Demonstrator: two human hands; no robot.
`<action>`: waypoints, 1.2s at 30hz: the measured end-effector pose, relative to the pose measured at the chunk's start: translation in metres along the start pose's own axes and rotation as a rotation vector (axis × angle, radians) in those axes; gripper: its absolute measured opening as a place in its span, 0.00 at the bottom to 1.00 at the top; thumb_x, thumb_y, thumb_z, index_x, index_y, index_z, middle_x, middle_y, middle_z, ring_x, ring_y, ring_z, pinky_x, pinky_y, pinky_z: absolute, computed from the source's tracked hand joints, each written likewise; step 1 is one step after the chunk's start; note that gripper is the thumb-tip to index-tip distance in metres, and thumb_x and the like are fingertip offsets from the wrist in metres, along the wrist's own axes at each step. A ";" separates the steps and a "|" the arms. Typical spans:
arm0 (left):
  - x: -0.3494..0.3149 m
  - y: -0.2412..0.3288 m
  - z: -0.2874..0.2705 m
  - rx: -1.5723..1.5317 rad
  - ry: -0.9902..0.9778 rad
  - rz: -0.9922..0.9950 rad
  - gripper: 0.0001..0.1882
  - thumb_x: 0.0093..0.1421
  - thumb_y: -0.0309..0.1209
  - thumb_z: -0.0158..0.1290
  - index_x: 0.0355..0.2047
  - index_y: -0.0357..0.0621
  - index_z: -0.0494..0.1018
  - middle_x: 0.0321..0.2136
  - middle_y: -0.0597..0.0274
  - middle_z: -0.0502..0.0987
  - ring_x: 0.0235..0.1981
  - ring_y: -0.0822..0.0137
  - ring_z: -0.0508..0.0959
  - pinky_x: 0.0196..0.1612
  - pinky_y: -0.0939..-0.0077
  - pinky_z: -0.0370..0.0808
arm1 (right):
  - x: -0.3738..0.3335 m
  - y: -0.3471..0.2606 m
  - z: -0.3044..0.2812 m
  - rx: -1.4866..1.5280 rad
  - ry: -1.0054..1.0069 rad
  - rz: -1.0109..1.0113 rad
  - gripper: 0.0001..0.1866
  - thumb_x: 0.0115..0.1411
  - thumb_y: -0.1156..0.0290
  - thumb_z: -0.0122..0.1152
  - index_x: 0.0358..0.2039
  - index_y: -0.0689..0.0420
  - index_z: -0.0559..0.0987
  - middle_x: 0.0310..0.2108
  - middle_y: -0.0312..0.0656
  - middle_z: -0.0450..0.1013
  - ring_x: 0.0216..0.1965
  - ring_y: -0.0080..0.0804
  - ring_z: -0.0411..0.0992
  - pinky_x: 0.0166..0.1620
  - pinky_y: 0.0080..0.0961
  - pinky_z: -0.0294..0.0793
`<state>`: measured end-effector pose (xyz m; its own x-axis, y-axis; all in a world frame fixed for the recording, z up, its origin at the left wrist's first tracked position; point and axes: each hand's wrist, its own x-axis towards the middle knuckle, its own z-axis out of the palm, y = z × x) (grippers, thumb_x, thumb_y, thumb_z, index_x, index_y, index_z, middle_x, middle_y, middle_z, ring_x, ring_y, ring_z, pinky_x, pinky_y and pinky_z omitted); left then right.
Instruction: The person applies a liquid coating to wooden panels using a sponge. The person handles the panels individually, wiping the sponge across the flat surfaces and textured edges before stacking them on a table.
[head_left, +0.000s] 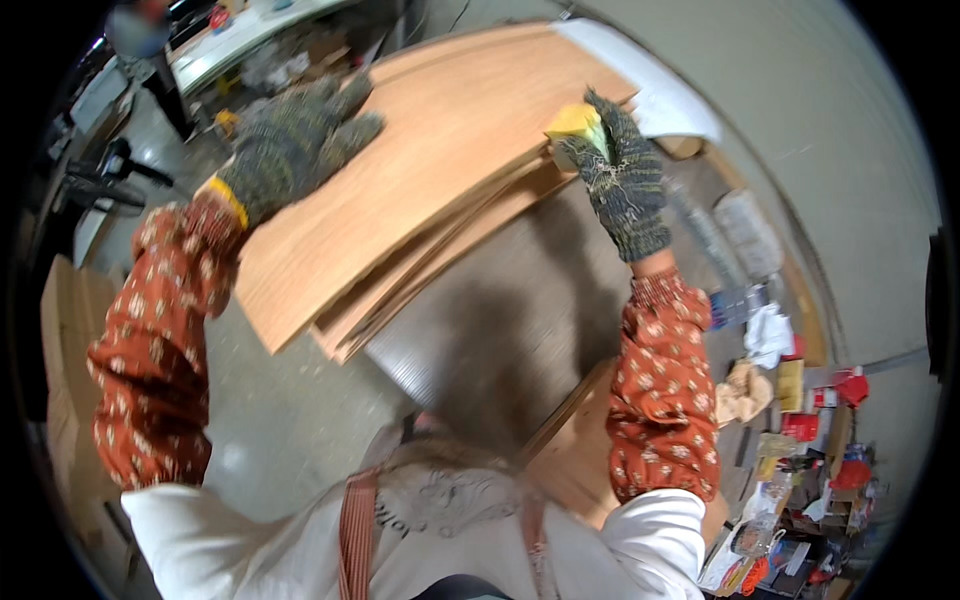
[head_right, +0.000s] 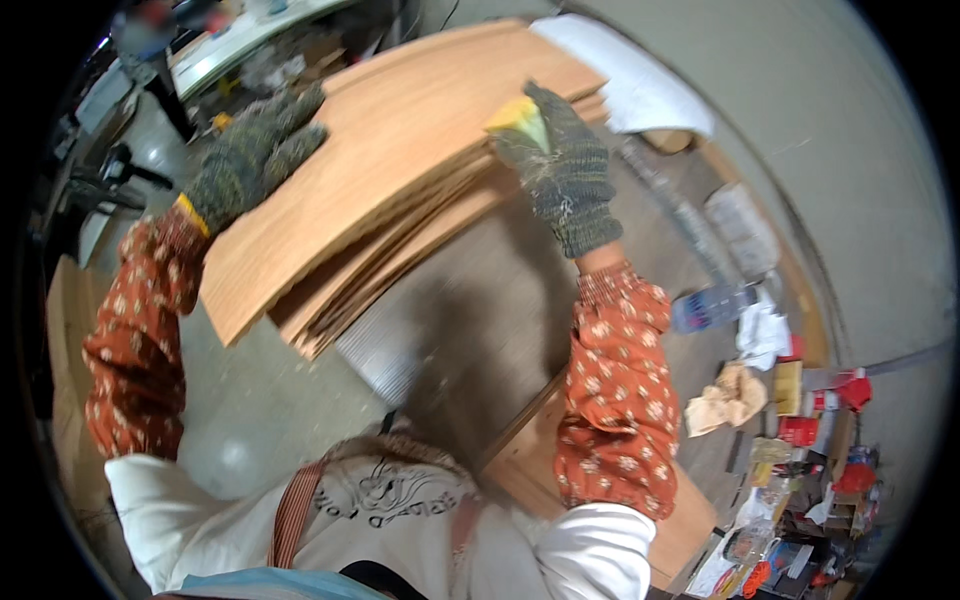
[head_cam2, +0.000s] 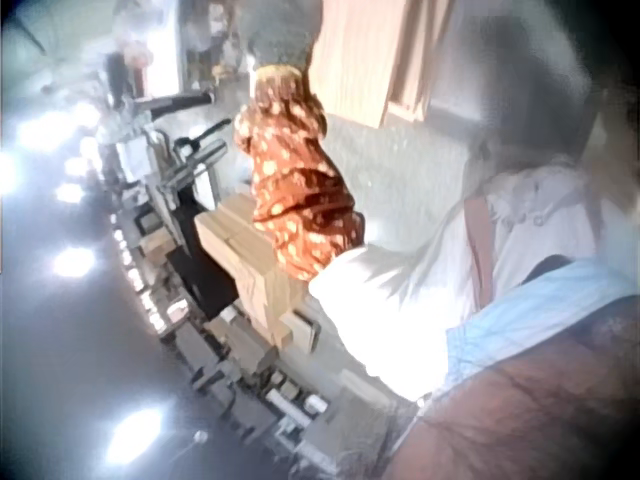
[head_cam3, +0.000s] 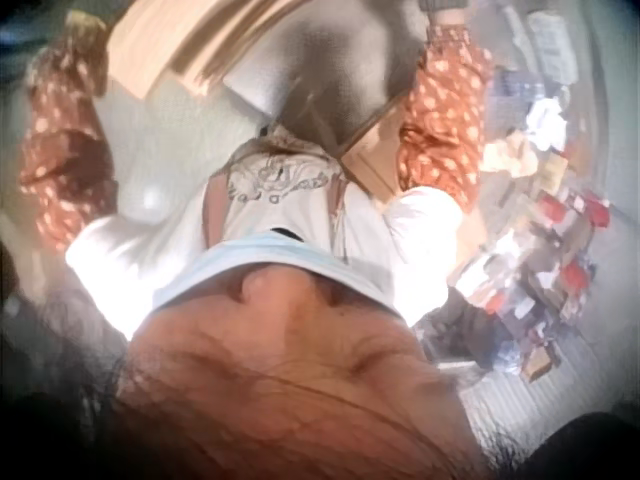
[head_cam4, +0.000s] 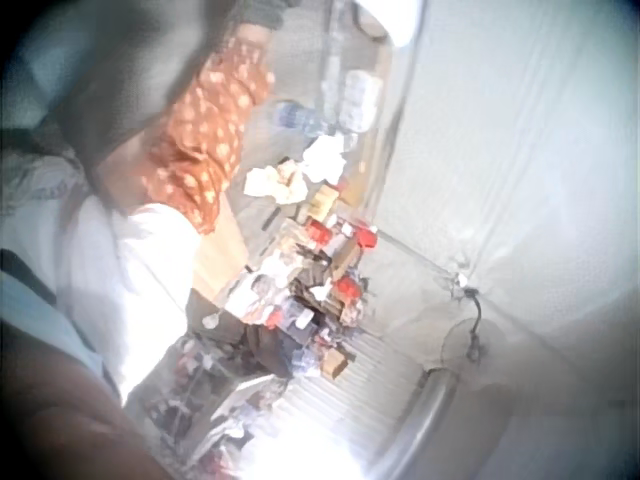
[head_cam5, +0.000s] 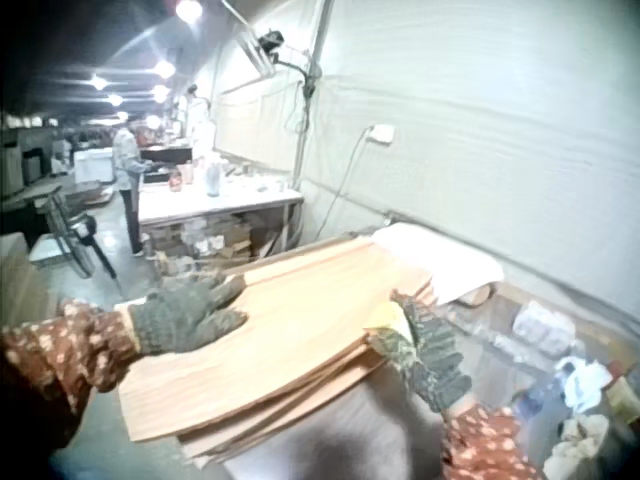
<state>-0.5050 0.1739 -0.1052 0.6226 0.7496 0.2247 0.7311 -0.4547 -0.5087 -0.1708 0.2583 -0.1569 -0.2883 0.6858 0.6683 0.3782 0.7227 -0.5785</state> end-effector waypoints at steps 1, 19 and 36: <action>0.000 0.002 0.003 -0.076 -0.042 -0.064 0.19 0.64 0.36 0.39 0.55 0.50 0.63 0.57 0.52 0.60 0.57 0.50 0.60 0.59 0.62 0.57 | -0.013 -0.023 0.011 0.173 -0.061 -0.072 0.27 0.49 0.65 0.65 0.51 0.55 0.70 0.46 0.45 0.71 0.44 0.37 0.71 0.49 0.30 0.71; -0.081 -0.146 0.110 -0.086 -0.083 -0.345 0.22 0.63 0.41 0.39 0.53 0.42 0.63 0.55 0.49 0.62 0.56 0.54 0.62 0.58 0.67 0.58 | -0.162 -0.070 0.000 0.400 0.053 0.270 0.27 0.54 0.69 0.61 0.53 0.60 0.65 0.46 0.45 0.68 0.47 0.34 0.68 0.49 0.27 0.70; -0.117 -0.219 0.204 -0.100 -0.157 -0.192 0.20 0.63 0.37 0.38 0.53 0.41 0.63 0.53 0.49 0.64 0.53 0.54 0.64 0.56 0.68 0.61 | -0.196 -0.104 0.021 0.544 -0.034 0.430 0.25 0.57 0.73 0.56 0.55 0.61 0.65 0.51 0.43 0.65 0.50 0.29 0.63 0.52 0.23 0.63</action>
<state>-0.7946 0.2841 -0.1900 0.4247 0.8886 0.1732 0.8604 -0.3367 -0.3824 -0.1724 0.0506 -0.2381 -0.2429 0.9168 0.3171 -0.0270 0.3204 -0.9469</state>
